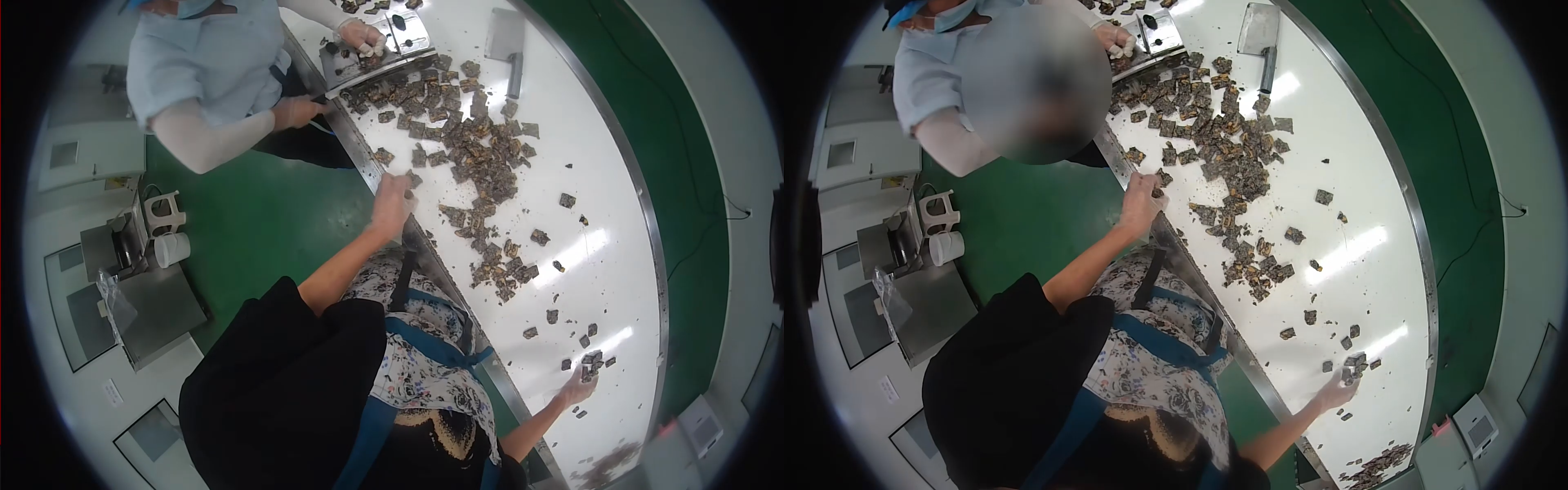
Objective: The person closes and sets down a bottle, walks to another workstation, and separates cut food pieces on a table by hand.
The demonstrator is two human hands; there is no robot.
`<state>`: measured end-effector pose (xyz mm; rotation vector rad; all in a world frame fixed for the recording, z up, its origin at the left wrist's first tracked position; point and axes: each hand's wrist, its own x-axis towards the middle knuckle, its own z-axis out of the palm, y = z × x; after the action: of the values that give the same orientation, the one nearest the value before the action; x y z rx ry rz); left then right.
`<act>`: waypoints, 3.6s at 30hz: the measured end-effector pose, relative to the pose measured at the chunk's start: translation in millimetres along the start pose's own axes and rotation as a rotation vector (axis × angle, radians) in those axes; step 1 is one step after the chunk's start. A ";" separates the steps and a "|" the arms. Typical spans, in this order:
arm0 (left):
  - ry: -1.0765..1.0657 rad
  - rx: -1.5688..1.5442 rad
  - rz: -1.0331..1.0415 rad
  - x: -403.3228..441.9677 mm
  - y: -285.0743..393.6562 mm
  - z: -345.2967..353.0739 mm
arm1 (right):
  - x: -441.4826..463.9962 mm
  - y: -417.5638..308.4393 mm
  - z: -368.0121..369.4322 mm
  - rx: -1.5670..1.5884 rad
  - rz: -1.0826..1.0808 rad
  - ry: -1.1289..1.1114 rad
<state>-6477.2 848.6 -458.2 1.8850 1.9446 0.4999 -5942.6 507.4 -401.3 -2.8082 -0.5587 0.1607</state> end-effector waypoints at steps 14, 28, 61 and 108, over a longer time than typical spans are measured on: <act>0.261 -0.101 -0.031 68.6 -65.5 2.8 | -83.4 -177.1 101.4 0.494 -0.397 -0.358; -0.335 -0.935 -0.396 18.6 91.3 -33.1 | -157.4 -358.6 90.6 1.127 0.238 -1.334; -0.318 -0.350 -0.242 62.6 65.1 -4.7 | -139.0 -326.2 116.1 0.977 0.162 -1.226; -0.631 -0.513 0.032 35.2 111.7 -3.4 | -144.7 -317.7 98.9 1.289 0.318 -1.222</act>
<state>-6383.5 887.6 -399.7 1.4989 1.2341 0.3149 -6205.6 757.3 -397.1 -1.2526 -0.0642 1.6246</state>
